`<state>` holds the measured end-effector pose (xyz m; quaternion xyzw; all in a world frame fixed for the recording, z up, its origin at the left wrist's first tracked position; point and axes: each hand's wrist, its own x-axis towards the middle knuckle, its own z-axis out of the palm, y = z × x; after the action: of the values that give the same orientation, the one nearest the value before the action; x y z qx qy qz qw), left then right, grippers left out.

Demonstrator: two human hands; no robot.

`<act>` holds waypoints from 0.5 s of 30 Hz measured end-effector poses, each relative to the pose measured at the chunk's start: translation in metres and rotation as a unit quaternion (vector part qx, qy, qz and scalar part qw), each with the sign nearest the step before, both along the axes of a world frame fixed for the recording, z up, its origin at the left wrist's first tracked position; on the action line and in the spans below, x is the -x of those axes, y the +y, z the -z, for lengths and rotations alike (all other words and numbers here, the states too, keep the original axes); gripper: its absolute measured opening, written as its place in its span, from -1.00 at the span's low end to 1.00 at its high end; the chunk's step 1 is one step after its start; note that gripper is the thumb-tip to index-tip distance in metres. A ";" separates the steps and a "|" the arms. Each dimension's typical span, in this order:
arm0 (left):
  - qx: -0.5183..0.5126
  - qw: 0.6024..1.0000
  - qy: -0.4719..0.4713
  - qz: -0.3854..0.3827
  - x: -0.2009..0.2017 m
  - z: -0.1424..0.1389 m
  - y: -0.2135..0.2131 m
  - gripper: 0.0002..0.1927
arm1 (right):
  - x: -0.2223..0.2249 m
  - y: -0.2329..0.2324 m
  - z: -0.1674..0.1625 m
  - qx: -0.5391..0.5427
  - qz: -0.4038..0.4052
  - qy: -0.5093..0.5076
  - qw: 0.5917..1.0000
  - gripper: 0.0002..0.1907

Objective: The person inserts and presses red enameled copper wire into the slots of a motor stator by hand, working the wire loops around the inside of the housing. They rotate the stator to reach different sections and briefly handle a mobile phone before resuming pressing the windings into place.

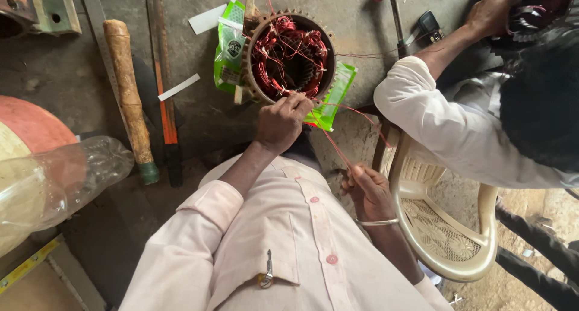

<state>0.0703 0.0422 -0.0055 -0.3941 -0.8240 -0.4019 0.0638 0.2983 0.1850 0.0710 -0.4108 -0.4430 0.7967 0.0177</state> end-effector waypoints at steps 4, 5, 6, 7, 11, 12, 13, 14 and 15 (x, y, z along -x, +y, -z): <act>0.018 1.000 0.005 0.001 0.001 -0.005 0.000 -0.91 | 0.000 0.007 -0.004 0.062 0.009 -0.037 0.997 -0.68; 0.018 1.000 0.011 -0.001 0.002 -0.005 0.000 -0.92 | -0.001 0.009 -0.004 0.074 0.008 -0.035 0.997 -0.61; 0.019 1.000 0.016 -0.002 0.002 -0.006 0.001 -0.93 | -0.002 0.011 -0.004 0.070 0.003 -0.047 0.996 -0.61; 0.019 1.000 0.020 -0.003 0.002 -0.006 0.001 -0.94 | -0.004 0.012 -0.004 0.066 -0.002 -0.061 0.996 -0.61; 0.017 1.000 0.022 0.003 0.002 -0.005 0.000 -0.87 | -0.013 0.016 0.000 0.093 -0.019 -0.083 0.992 -0.51; 0.018 1.000 0.020 0.004 0.002 -0.005 0.000 -0.87 | -0.016 0.016 0.003 0.087 -0.020 -0.087 0.992 -0.51; 0.016 1.000 0.018 0.006 0.002 -0.004 0.000 -0.86 | -0.018 0.017 0.006 0.080 -0.020 -0.090 0.993 -0.51; 0.020 1.000 0.017 0.008 0.003 -0.004 -0.001 -0.88 | -0.020 0.017 0.010 0.073 -0.019 -0.092 0.993 -0.52; 0.023 1.000 0.017 0.009 0.004 -0.005 -0.001 -0.90 | -0.021 0.018 0.013 0.069 -0.024 -0.083 0.994 -0.50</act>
<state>0.0665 0.0408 -0.0009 -0.4101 -0.8279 -0.3769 0.0656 0.3194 0.2034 0.0576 -0.4645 -0.3971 0.7887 -0.0665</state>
